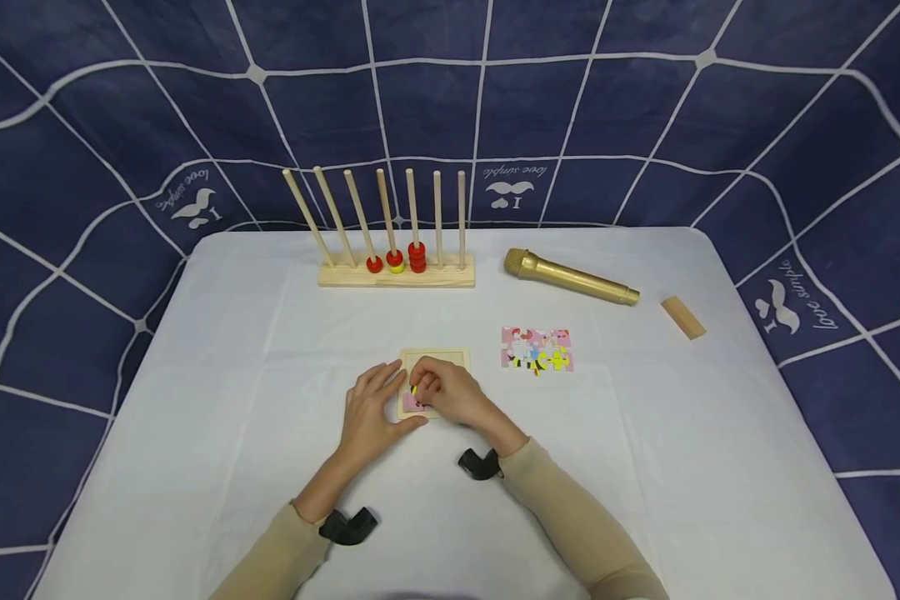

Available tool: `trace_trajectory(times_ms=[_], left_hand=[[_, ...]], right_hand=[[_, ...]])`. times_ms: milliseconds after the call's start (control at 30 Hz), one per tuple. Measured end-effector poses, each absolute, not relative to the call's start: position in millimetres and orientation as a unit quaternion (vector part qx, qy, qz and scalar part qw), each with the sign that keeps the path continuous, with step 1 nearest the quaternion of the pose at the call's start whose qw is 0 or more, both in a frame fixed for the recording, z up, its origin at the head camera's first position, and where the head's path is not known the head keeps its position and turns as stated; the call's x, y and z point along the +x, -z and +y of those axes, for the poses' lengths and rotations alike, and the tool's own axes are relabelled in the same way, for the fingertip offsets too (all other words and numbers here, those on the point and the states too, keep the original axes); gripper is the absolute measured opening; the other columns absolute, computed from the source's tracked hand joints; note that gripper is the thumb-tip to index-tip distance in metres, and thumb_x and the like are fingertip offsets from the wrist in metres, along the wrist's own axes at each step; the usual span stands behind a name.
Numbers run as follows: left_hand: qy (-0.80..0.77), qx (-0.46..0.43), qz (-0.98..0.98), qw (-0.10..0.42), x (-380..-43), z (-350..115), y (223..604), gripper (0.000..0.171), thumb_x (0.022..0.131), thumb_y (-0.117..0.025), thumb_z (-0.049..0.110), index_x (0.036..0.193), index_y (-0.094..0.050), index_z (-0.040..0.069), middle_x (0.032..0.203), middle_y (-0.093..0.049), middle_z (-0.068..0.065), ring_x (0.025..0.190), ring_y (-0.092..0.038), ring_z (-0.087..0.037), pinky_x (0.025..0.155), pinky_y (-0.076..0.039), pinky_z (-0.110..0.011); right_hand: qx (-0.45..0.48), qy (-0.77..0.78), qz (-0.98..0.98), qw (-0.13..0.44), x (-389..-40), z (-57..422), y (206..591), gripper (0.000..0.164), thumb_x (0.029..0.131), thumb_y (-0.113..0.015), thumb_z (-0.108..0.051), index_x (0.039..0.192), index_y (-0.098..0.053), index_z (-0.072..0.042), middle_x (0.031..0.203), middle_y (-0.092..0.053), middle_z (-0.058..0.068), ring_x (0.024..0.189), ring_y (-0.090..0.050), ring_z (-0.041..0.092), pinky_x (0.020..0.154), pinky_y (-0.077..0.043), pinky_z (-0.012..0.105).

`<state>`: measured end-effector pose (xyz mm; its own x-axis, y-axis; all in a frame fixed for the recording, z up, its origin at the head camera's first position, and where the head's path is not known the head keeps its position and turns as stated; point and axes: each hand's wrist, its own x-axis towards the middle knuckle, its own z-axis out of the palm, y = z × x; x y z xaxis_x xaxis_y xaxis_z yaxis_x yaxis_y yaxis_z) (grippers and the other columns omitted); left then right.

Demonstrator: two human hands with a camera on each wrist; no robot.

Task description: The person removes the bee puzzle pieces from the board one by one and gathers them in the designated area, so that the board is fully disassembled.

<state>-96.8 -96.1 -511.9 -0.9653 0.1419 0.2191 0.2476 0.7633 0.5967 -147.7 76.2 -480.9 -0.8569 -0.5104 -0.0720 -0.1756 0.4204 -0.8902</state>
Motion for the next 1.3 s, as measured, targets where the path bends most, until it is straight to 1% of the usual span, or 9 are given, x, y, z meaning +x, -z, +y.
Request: trace_trajectory(times_ms=[100,200,400,567,767,967,1133,1300], left_hand=[[0.328,-0.104,-0.935,0.083,-96.9,-96.0,511.4,0.079,0.066,-0.089,0.039,0.130,-0.062,0.000,0.145,-0.053,-0.008,0.135,-0.040,-0.030,0.100,-0.036,-0.052],[0.327,-0.104,-0.936,0.081,-96.8,-96.1,511.2,0.080,0.066,-0.088,0.039,0.131,-0.061,0.001,0.145,-0.053,-0.008,0.135,-0.040,-0.030,0.100,-0.035,-0.052],[0.322,-0.104,-0.938,0.082,-96.3,-96.4,511.7,0.081,0.066,-0.088,0.040,0.130,-0.061,0.000,0.145,-0.053,-0.009,0.135,-0.040,-0.031,0.099,-0.035,-0.052],[0.323,-0.100,-0.937,0.081,-96.6,-95.8,512.3,0.082,0.065,-0.089,0.039,0.131,-0.060,-0.001,0.144,-0.053,-0.009,0.135,-0.041,-0.031,0.100,-0.035,-0.052],[0.334,-0.100,-0.934,0.080,-96.9,-94.3,511.7,0.082,0.064,-0.091,0.035,0.131,-0.060,-0.002,0.145,-0.053,-0.010,0.135,-0.040,-0.032,0.101,-0.034,-0.053],[0.338,-0.098,-0.933,0.078,-96.6,-94.1,511.2,0.082,0.064,-0.091,0.034,0.131,-0.060,-0.003,0.145,-0.053,-0.011,0.134,-0.040,-0.032,0.101,-0.034,-0.054],[0.337,-0.099,-0.933,0.079,-96.9,-93.6,512.1,0.082,0.064,-0.091,0.035,0.130,-0.060,-0.002,0.144,-0.053,-0.011,0.134,-0.040,-0.033,0.101,-0.034,-0.053],[0.335,-0.100,-0.933,0.084,-97.5,-93.3,512.6,0.082,0.063,-0.091,0.034,0.130,-0.061,-0.003,0.144,-0.053,-0.011,0.134,-0.041,-0.033,0.101,-0.034,-0.053]], right_hand=[[-0.204,0.519,0.809,0.183,-149.4,77.6,480.3,0.025,0.081,-0.056,0.016,0.091,-0.063,-0.006,0.075,-0.059,0.006,0.065,-0.052,0.010,0.060,-0.041,0.018],[-0.195,0.534,0.800,0.195,-150.0,79.2,476.7,0.022,0.083,-0.057,0.014,0.093,-0.062,-0.005,0.076,-0.060,0.008,0.066,-0.052,0.012,0.060,-0.042,0.019],[-0.183,0.558,0.787,0.186,-150.6,89.4,466.3,0.016,0.088,-0.057,0.009,0.099,-0.061,-0.003,0.082,-0.058,0.010,0.072,-0.053,0.016,0.065,-0.045,0.021],[-0.154,0.566,0.794,0.159,-148.9,110.8,458.4,0.013,0.091,-0.059,0.005,0.102,-0.062,0.000,0.085,-0.060,0.014,0.073,-0.053,0.014,0.066,-0.045,0.020],[-0.083,0.548,0.826,0.104,-150.2,150.1,457.3,0.014,0.088,-0.067,0.001,0.102,-0.066,0.002,0.090,-0.065,0.016,0.072,-0.057,0.011,0.064,-0.047,0.017],[-0.019,0.526,0.849,0.046,-150.1,185.7,459.0,0.017,0.086,-0.071,-0.001,0.100,-0.066,0.006,0.091,-0.066,0.020,0.071,-0.058,0.006,0.062,-0.047,0.013],[0.011,0.504,0.863,0.031,-149.5,199.6,465.3,0.015,0.085,-0.073,-0.004,0.096,-0.067,0.004,0.085,-0.067,0.016,0.066,-0.059,0.003,0.059,-0.047,0.015],[0.001,0.475,0.879,0.035,-151.0,200.6,473.2,0.012,0.084,-0.074,-0.005,0.092,-0.069,0.002,0.078,-0.070,0.012,0.062,-0.062,0.004,0.056,-0.047,0.017]])
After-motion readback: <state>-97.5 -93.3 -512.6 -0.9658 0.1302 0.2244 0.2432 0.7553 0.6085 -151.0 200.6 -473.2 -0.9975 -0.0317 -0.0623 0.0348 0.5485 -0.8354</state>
